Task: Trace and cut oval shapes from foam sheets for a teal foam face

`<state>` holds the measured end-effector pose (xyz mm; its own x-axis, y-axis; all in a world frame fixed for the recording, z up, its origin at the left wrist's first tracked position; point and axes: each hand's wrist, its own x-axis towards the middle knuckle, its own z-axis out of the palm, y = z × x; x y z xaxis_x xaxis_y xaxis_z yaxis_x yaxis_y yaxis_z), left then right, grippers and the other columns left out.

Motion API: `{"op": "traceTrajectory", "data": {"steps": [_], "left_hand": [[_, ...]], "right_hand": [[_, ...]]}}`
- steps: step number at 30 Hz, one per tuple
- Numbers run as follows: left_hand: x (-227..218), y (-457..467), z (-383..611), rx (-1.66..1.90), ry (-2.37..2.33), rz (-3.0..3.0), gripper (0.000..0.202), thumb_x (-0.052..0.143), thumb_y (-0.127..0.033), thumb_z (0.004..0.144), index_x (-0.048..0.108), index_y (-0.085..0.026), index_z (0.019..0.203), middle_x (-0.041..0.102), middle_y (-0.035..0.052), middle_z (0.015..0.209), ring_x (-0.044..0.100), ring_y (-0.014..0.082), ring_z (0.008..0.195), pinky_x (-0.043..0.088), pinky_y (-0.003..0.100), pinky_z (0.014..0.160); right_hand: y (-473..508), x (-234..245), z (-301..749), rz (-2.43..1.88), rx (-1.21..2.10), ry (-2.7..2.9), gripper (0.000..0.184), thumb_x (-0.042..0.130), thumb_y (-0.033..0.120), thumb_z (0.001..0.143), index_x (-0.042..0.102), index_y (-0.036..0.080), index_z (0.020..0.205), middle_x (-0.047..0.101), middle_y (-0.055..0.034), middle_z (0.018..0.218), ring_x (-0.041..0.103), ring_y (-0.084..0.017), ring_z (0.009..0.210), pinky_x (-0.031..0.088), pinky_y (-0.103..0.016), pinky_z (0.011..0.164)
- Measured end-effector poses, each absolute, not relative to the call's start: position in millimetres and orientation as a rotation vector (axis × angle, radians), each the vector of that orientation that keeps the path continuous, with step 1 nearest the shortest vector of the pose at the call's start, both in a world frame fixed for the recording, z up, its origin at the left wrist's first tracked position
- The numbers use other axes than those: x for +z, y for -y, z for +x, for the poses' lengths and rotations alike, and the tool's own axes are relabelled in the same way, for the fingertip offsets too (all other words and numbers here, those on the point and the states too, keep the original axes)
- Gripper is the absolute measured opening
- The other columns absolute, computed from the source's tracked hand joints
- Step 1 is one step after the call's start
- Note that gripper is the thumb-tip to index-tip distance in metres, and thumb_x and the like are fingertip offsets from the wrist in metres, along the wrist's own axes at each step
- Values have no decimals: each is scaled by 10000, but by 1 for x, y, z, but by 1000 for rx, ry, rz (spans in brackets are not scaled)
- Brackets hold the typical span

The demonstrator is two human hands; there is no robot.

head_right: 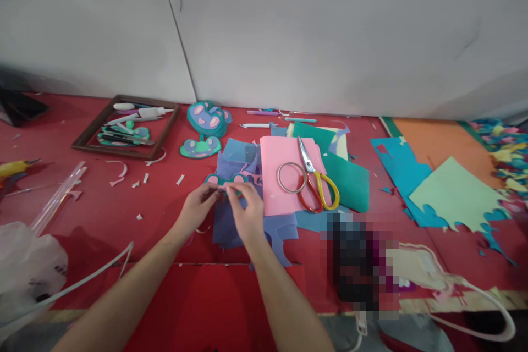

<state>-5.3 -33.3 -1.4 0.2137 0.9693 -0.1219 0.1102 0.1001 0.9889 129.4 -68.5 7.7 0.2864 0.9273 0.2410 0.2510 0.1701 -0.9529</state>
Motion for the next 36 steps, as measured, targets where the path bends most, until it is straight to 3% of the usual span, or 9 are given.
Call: {"op": "traceTrajectory", "data": {"steps": [4, 6, 10, 15, 36], "left_hand": [[10, 34, -3, 883, -1091, 1242, 219, 605, -416, 749, 600, -198, 774, 656, -11, 649, 635, 150, 663, 518, 282, 693], [13, 35, -3, 879, -1065, 1233, 247, 617, -438, 750, 609, -192, 770, 660, -5, 661, 634, 147, 670, 517, 281, 702], [15, 36, -4, 836, -1056, 1257, 301, 626, -481, 746, 634, -181, 778, 667, 7, 677, 634, 150, 685, 514, 284, 700], [17, 36, -5, 822, -1072, 1270, 261, 633, -444, 741, 638, -185, 766, 678, 6, 680, 640, 145, 682, 522, 281, 712], [16, 38, -3, 811, -1110, 1283, 259, 603, -449, 758, 612, -191, 754, 647, -1, 669, 622, 142, 670, 503, 274, 674]], "right_hand": [[58, 7, 149, -1437, 1026, 864, 323, 651, 483, 762, 726, 179, 840, 613, 7, 626, 476, -95, 471, 381, -233, 427], [56, 9, 150, -1386, 1193, 809, 380, 674, 534, 705, 729, 169, 799, 545, 34, 562, 394, -68, 413, 305, -224, 385], [55, 14, 146, -1300, 1353, 778, 421, 697, 589, 633, 693, 171, 685, 515, 40, 539, 367, -57, 400, 257, -220, 369], [55, 14, 145, -1330, 1342, 776, 394, 753, 553, 551, 678, 179, 650, 512, 46, 508, 374, -64, 415, 267, -218, 382], [59, 12, 145, -1405, 1145, 970, 278, 693, 473, 662, 673, 198, 624, 601, 19, 594, 523, -124, 571, 394, -256, 533]]}}
